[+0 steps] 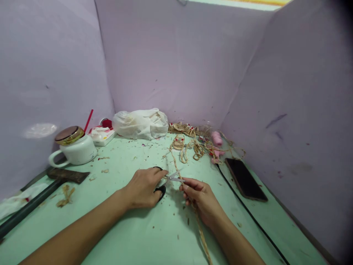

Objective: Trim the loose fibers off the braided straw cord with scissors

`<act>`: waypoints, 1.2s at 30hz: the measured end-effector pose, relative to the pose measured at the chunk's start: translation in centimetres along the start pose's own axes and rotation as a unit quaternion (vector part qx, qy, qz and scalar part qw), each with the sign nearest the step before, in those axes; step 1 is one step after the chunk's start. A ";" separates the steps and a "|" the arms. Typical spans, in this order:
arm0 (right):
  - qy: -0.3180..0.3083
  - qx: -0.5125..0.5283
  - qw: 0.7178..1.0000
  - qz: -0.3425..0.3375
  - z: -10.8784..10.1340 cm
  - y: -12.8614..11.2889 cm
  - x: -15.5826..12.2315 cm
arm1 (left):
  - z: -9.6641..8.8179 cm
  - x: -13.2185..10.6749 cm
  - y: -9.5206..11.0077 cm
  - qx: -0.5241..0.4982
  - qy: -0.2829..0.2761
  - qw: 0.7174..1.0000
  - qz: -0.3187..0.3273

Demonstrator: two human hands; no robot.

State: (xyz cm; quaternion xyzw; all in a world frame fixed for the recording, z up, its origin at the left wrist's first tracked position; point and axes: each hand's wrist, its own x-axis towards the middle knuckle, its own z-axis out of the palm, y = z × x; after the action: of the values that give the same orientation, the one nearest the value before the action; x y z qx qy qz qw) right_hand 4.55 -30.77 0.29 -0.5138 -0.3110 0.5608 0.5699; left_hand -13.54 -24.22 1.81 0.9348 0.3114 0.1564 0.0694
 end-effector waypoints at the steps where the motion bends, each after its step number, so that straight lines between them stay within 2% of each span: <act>1: -0.002 -0.014 1.000 -0.004 0.0 0.0 0.0 | 0.0 0.0 0.0 0.018 -0.008 1.000 0.002; 11: 0.022 -0.107 0.994 -0.016 0.1 0.1 0.1 | 0.4 0.4 0.1 0.060 -0.036 0.997 0.038; 17: -0.002 -0.099 0.995 -0.008 0.0 0.2 0.1 | 0.2 0.5 0.0 0.065 -0.053 0.995 0.058; 28: -0.032 -0.098 0.995 -0.015 0.1 0.0 -0.2 | 0.6 0.3 -0.6 0.046 -0.040 0.996 0.061; 33: -0.023 -0.083 0.996 -0.010 0.0 0.0 0.0 | 0.5 0.3 -0.8 -0.036 -0.026 0.998 0.053; 36: -0.016 -0.060 0.998 0.013 0.2 -0.2 -0.2 | 0.5 0.5 -1.0 -0.152 0.048 0.987 -0.026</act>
State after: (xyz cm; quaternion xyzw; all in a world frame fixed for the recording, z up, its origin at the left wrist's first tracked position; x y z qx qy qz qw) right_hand 4.44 -30.84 0.59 -0.5421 -0.3465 0.5562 0.5260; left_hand -13.53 -23.15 1.24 0.8960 0.3115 0.2450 0.2001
